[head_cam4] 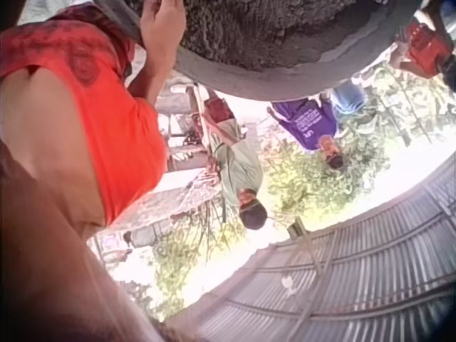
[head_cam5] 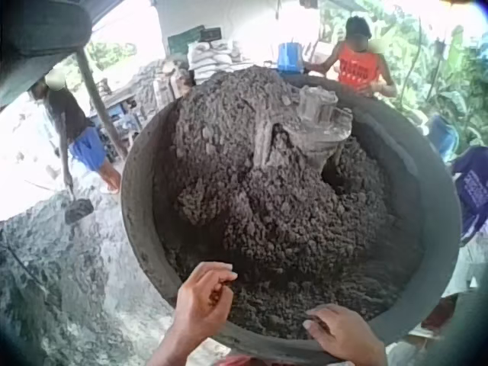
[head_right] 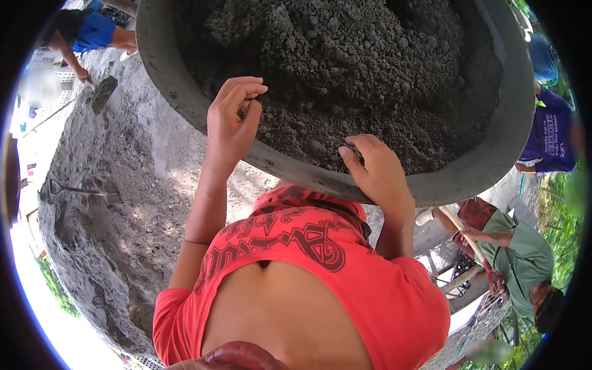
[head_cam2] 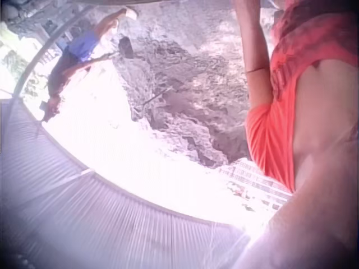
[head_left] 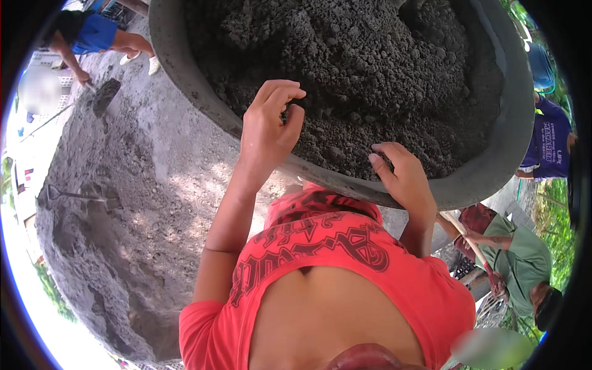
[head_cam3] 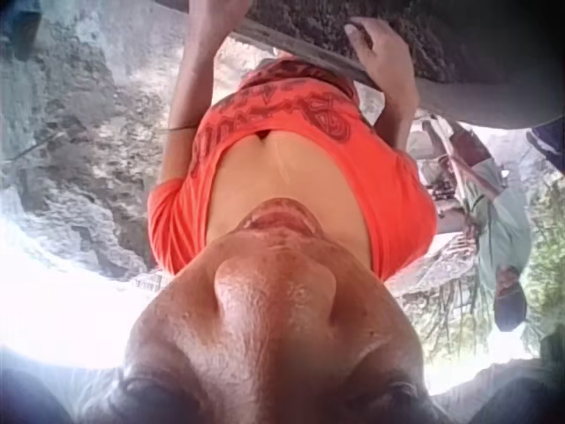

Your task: Mixing cement and aggregate in a manual mixer by hand and assisting others.

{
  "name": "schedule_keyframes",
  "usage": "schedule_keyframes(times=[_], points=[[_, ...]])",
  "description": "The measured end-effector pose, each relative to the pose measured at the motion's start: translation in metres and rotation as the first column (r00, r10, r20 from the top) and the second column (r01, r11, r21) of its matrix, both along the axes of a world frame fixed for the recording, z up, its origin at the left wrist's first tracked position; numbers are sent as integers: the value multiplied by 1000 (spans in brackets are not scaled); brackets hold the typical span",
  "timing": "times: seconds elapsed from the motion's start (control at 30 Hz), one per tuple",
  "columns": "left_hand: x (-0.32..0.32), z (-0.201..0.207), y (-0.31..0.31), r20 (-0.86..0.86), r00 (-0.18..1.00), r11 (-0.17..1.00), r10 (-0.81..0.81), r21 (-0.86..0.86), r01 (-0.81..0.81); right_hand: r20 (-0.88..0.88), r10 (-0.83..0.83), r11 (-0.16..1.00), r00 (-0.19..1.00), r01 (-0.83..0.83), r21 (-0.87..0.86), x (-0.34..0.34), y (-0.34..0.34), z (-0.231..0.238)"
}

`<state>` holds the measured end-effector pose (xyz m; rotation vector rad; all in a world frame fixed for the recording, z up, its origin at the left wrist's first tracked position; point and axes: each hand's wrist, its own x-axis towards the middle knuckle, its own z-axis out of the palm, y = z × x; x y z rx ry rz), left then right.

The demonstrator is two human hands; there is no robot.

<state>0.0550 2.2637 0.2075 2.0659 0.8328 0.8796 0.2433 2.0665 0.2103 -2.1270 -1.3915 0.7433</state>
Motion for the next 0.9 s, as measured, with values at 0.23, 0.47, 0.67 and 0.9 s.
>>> schedule_keyframes(times=[0.23, 0.47, 0.67, 0.9], points=[[-1, -2, 8, 84, 992, 993, -94, 73, 88, -5, -117, 992, 993, 117, -51, 4, 10, -10], [-7, 0, 18, 87, 973, 965, -215, 170, 198, 33, -200, 975, 979, 196, 107, 1, 22, -11], [-14, 6, 27, -37, 951, 951, -306, -53, 304, -9, -362, 871, 932, 342, 353, -44, 35, 16], [-22, -1, 25, 4, 938, 936, -347, 69, 346, -12, -212, 975, 977, 211, -67, -59, 46, 11]])
